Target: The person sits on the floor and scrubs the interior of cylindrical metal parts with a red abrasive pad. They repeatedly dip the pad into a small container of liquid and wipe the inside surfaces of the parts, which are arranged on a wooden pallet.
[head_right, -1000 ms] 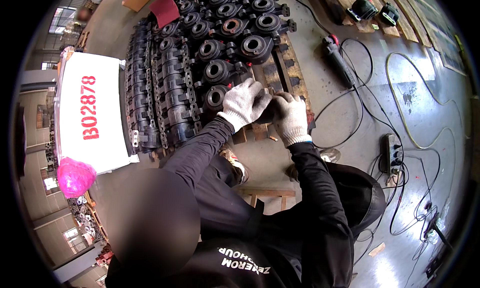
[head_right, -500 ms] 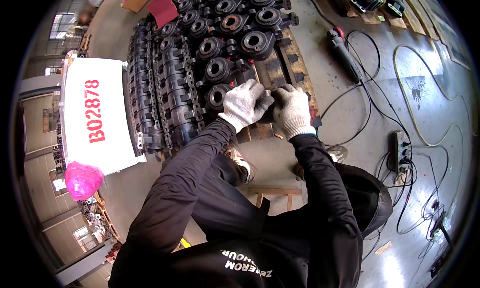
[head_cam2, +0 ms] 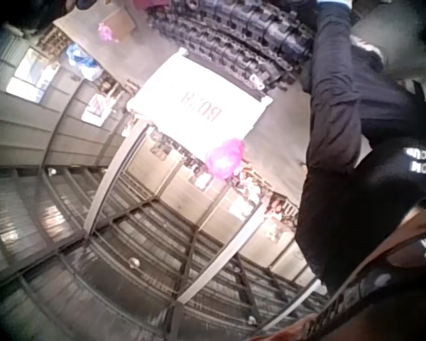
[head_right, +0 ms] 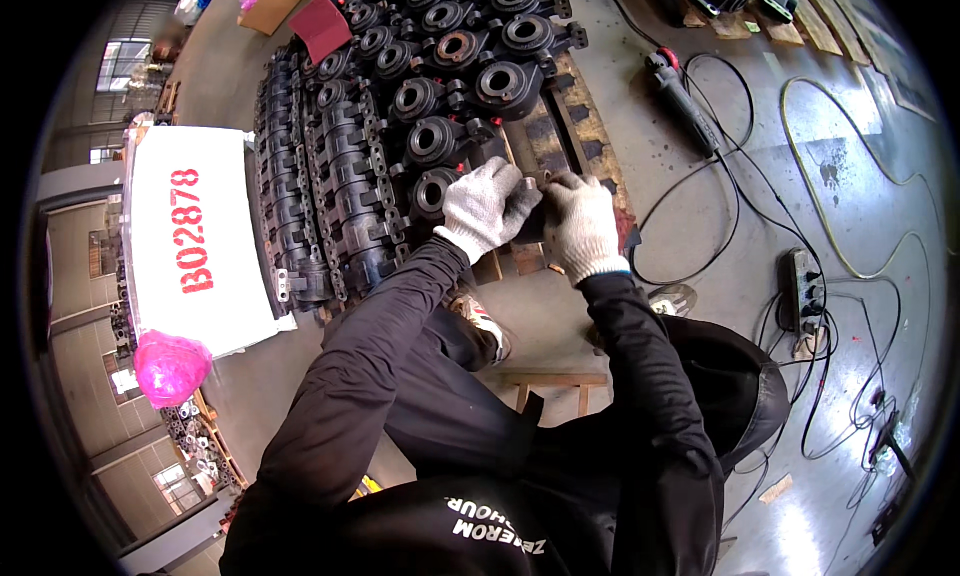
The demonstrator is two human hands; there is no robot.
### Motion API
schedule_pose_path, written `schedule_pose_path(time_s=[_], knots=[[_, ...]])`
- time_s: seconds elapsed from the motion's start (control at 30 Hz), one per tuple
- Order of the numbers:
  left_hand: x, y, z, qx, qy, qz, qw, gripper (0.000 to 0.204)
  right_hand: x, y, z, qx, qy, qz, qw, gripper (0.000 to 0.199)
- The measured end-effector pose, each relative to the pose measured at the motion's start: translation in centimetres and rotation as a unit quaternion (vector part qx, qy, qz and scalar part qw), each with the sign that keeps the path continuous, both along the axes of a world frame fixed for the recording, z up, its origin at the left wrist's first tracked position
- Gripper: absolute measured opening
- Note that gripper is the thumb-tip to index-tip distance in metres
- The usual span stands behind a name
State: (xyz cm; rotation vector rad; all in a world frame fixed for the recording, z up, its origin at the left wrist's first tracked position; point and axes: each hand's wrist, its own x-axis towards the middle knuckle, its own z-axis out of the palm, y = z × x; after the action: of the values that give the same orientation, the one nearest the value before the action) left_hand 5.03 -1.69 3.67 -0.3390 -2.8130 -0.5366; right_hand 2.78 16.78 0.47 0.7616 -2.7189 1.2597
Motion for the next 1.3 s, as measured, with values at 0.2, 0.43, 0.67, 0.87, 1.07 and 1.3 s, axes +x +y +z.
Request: schedule_pose_path(time_s=[0.2,0.43,0.67,0.87,1.07,1.3], knots=[[-0.3,0.5,0.4,0.012,0.018,-0.018,1.000,0.027,-1.5,0.1,-0.1,-0.040,-0.016,0.001,0.999,0.026],[1.4,0.7,-0.2,0.003,-0.006,-0.065,0.998,0.024,-8.8,-1.5,-1.8,0.151,-0.246,0.038,0.957,0.021],[1.8,0.3,0.3,0.025,0.003,-0.049,0.999,0.019,-6.3,4.3,-7.3,-0.060,-0.248,-0.169,0.952,0.022],[2.6,-0.4,-0.5,0.018,-0.007,-0.039,0.999,0.021,-2.6,1.7,-2.6,-0.178,-0.198,-0.021,0.964,0.017],[3.4,-0.2,-0.5,-0.001,-0.007,-0.062,0.998,0.028,-4.2,-1.2,-1.8,0.018,-0.107,0.013,0.994,0.025],[2.4,0.1,-0.9,0.046,0.015,-0.048,0.998,0.022,-8.4,-1.8,-8.9,-0.030,-0.434,-0.042,0.899,0.031]])
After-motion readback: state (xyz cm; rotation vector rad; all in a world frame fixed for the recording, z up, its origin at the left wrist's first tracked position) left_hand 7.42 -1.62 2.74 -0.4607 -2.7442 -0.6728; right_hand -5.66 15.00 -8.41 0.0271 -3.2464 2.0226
